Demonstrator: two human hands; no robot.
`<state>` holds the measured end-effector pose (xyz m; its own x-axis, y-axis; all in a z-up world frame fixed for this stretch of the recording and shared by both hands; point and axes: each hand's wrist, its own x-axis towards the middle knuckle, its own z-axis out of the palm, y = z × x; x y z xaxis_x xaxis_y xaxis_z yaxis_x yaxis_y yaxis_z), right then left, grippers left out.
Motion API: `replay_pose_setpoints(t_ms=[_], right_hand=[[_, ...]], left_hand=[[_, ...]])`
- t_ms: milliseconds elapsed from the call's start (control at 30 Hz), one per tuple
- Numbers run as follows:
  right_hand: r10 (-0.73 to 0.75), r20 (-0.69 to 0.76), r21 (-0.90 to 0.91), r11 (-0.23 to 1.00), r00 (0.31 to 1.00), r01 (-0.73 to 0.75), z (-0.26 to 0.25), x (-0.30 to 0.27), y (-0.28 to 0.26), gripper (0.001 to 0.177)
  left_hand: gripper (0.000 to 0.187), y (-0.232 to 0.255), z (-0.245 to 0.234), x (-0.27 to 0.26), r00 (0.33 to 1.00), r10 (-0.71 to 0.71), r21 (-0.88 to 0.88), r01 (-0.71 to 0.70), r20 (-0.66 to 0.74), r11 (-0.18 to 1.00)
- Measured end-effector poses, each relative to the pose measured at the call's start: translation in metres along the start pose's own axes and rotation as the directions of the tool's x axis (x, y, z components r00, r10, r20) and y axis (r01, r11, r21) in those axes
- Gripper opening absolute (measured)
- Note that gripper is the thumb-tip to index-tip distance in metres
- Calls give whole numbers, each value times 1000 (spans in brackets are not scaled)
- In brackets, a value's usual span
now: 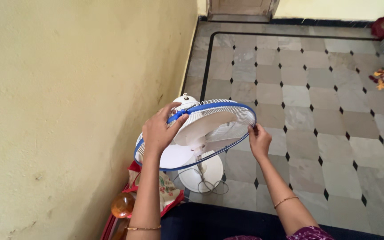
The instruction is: The person assembles a standing electric fan by hand. They attach the front grille, secure the fan blades to the motor hub, and then fit the rear grille, completing the reassembly.
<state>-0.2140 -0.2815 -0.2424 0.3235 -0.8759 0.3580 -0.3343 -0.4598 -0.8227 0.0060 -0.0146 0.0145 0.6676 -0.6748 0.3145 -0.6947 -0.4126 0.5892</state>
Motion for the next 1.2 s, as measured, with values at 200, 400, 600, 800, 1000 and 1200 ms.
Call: replay_pose_setpoints(t_ms=[200, 400, 600, 800, 1000, 1200], right_hand=[[-81, -13, 62, 995, 997, 81, -26, 14, -60, 21], [-30, 37, 74, 997, 999, 27, -29, 16, -58, 21], [-21, 144, 205, 979, 989, -9, -39, 34, -38, 19], [-52, 158, 163, 986, 986, 26, -48, 41, -67, 18], [-88, 177, 130, 989, 980, 65, -54, 48, -108, 19], [-196, 236, 325, 939, 952, 113, -40, 49, -130, 34]], left_hand=[[57, -3, 0, -4, 1000, -22, -39, 22, -10, 999], [58, -10, -1, -7, 999, -40, -48, 41, 14, 998], [60, -5, 6, -6, 1000, 5, -45, -5, -8, 999], [60, -4, 6, -4, 998, -47, -14, 47, 32, 999], [59, -10, 4, -5, 999, -41, -21, 41, 10, 999], [59, -8, 4, -2, 999, -28, -41, 29, 22, 999]])
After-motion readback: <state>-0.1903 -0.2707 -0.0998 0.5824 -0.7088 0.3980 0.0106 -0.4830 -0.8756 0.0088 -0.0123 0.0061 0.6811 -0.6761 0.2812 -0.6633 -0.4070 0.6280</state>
